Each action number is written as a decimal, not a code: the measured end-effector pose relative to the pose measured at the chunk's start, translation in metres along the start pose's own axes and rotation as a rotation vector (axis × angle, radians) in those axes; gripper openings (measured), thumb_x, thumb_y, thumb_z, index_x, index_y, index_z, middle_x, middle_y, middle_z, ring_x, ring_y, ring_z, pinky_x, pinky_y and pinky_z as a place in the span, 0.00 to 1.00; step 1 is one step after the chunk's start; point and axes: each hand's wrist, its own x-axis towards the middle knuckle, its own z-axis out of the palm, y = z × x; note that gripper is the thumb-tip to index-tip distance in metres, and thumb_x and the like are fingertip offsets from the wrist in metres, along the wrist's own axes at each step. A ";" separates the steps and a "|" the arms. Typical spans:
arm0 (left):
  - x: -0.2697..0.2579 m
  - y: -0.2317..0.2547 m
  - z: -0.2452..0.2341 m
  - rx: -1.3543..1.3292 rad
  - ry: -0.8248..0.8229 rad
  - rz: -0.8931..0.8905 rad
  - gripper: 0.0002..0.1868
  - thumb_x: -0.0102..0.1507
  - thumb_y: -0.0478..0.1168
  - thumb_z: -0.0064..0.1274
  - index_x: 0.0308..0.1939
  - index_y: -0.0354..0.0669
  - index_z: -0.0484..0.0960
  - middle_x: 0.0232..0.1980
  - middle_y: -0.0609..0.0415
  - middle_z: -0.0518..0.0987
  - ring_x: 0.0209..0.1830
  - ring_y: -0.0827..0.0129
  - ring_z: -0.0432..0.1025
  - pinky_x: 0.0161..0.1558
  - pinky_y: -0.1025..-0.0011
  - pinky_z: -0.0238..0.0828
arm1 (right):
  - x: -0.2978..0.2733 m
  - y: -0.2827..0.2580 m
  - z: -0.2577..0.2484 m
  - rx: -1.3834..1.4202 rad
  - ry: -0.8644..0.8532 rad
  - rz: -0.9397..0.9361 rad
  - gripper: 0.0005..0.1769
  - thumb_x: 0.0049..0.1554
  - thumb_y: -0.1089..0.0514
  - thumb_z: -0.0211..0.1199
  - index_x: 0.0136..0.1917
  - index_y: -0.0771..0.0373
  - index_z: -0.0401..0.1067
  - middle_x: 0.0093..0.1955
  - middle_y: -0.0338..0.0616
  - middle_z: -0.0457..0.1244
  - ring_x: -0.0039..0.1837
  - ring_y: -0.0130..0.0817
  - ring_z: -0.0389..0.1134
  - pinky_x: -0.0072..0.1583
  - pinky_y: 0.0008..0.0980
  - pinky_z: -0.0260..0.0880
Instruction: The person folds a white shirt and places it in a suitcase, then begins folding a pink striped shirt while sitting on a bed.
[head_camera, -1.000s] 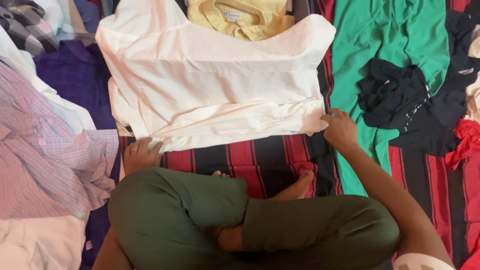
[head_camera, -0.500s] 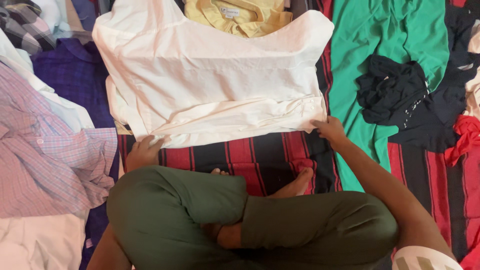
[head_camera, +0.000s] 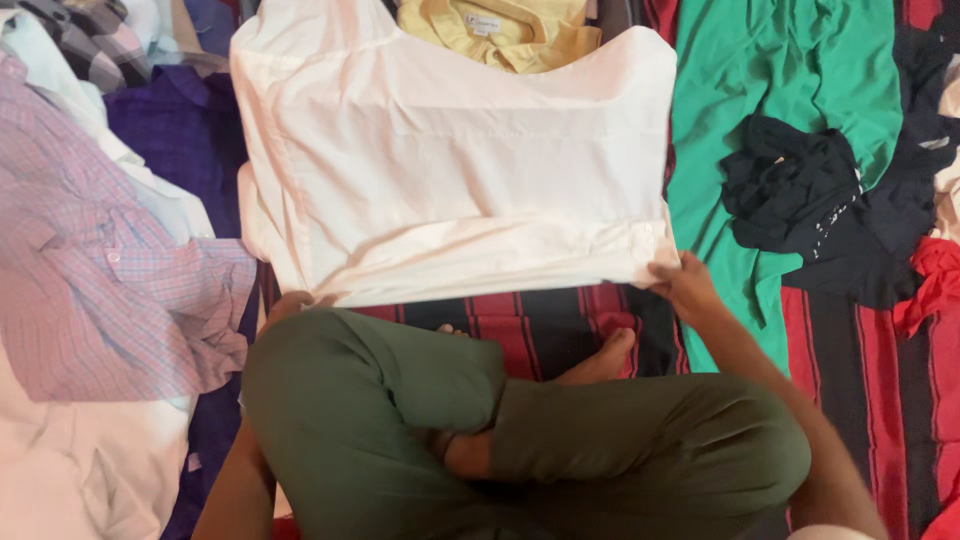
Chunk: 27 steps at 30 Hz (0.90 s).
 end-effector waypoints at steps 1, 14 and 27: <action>-0.010 0.007 -0.002 -0.016 -0.001 -0.013 0.21 0.58 0.34 0.55 0.57 0.45 0.82 0.53 0.46 0.76 0.50 0.52 0.73 0.50 0.61 0.71 | -0.010 0.010 -0.001 -0.019 0.033 0.012 0.21 0.56 0.67 0.64 0.61 0.63 0.64 0.54 0.46 0.68 0.53 0.37 0.73 0.51 0.36 0.77; -0.041 0.000 -0.016 0.003 0.048 -0.088 0.17 0.61 0.36 0.58 0.55 0.45 0.83 0.52 0.47 0.78 0.49 0.53 0.74 0.49 0.61 0.72 | -0.060 0.050 -0.012 0.002 0.117 -0.205 0.21 0.56 0.68 0.67 0.58 0.64 0.60 0.47 0.48 0.66 0.44 0.32 0.70 0.45 0.30 0.74; 0.010 -0.052 0.010 0.186 0.066 -0.053 0.12 0.65 0.37 0.61 0.53 0.44 0.84 0.50 0.49 0.80 0.48 0.54 0.75 0.48 0.61 0.73 | -0.073 0.024 -0.025 -0.211 0.142 -0.027 0.27 0.53 0.62 0.70 0.63 0.67 0.64 0.53 0.50 0.68 0.50 0.36 0.71 0.49 0.32 0.73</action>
